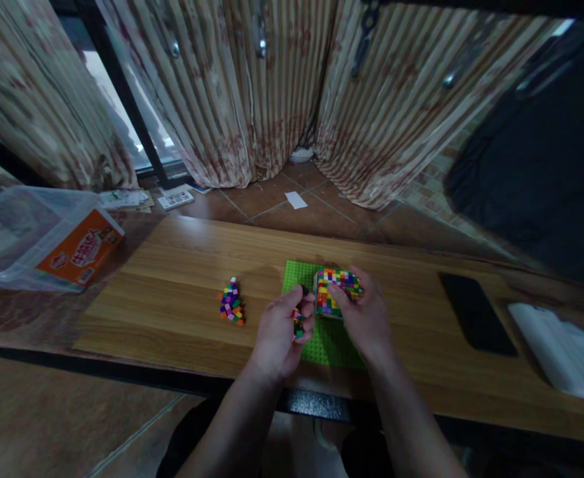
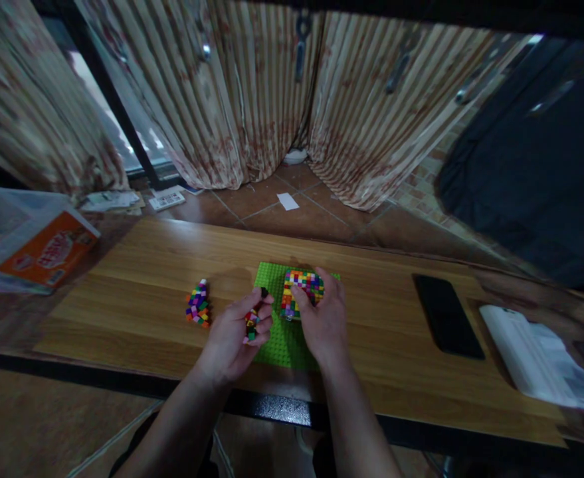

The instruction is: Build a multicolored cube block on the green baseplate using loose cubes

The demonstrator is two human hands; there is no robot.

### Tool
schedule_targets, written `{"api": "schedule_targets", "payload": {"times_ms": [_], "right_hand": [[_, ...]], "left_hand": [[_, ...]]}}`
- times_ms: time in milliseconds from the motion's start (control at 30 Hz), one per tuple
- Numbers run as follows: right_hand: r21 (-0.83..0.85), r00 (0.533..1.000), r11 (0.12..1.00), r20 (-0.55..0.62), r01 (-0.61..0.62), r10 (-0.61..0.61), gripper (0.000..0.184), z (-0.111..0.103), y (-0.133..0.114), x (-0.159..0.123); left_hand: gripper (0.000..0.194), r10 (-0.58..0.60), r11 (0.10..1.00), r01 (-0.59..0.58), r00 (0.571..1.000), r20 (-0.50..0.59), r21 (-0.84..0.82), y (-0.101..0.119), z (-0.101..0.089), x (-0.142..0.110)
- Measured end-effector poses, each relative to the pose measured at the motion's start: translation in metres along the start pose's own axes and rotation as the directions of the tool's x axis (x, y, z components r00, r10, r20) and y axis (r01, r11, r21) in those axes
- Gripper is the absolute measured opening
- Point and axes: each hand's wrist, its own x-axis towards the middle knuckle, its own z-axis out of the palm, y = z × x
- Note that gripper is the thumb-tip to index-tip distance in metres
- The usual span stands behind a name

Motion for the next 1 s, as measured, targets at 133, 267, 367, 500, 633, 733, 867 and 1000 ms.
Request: {"api": "schedule_targets", "payload": {"times_ms": [133, 267, 367, 500, 633, 733, 867, 1000], "right_hand": [[0.042, 0.989, 0.993, -0.108, 0.110, -0.105, 0.038, -0.010, -0.013, -0.003], [0.170, 0.963, 0.949, 0.014, 0.264, -0.270, 0.020, -0.017, -0.028, -0.010], [0.185, 0.913, 0.920, 0.161, 0.345, -0.375, 0.020, -0.016, -0.032, -0.014], [0.136, 0.904, 0.921, 0.182, 0.366, -0.386, 0.021, -0.015, -0.031, -0.015], [0.096, 0.918, 0.934, 0.174, 0.345, -0.357, 0.020, -0.015, -0.030, -0.012], [0.083, 0.916, 0.931, 0.166, 0.356, -0.365, 0.019, -0.015, -0.029, -0.011], [0.092, 0.930, 0.935, 0.106, 0.343, -0.352, 0.017, -0.015, -0.027, -0.010], [0.111, 0.960, 0.954, -0.023, 0.280, -0.279, 0.014, -0.016, -0.020, -0.006]], "left_hand": [[0.027, 0.003, 1.000, -0.003, 1.000, 0.021, 0.031, -0.002, 0.000, 0.000], [0.026, 0.001, 0.999, -0.003, 0.999, 0.041, 0.047, -0.003, 0.001, 0.001], [0.025, 0.033, 0.997, -0.034, 0.999, 0.020, 0.070, -0.004, 0.003, 0.002], [0.024, 0.059, 0.988, -0.063, 0.998, 0.033, 0.141, -0.008, 0.004, 0.002], [0.028, 0.055, 0.981, -0.070, 0.995, 0.084, 0.180, -0.011, 0.002, 0.002], [0.029, 0.044, 0.982, -0.061, 0.994, 0.096, 0.180, -0.012, 0.003, 0.002], [0.025, 0.026, 0.985, -0.037, 0.997, 0.068, 0.168, -0.010, 0.004, 0.002], [0.026, 0.084, 0.989, -0.077, 0.995, -0.051, 0.127, -0.005, 0.004, 0.001]]}}
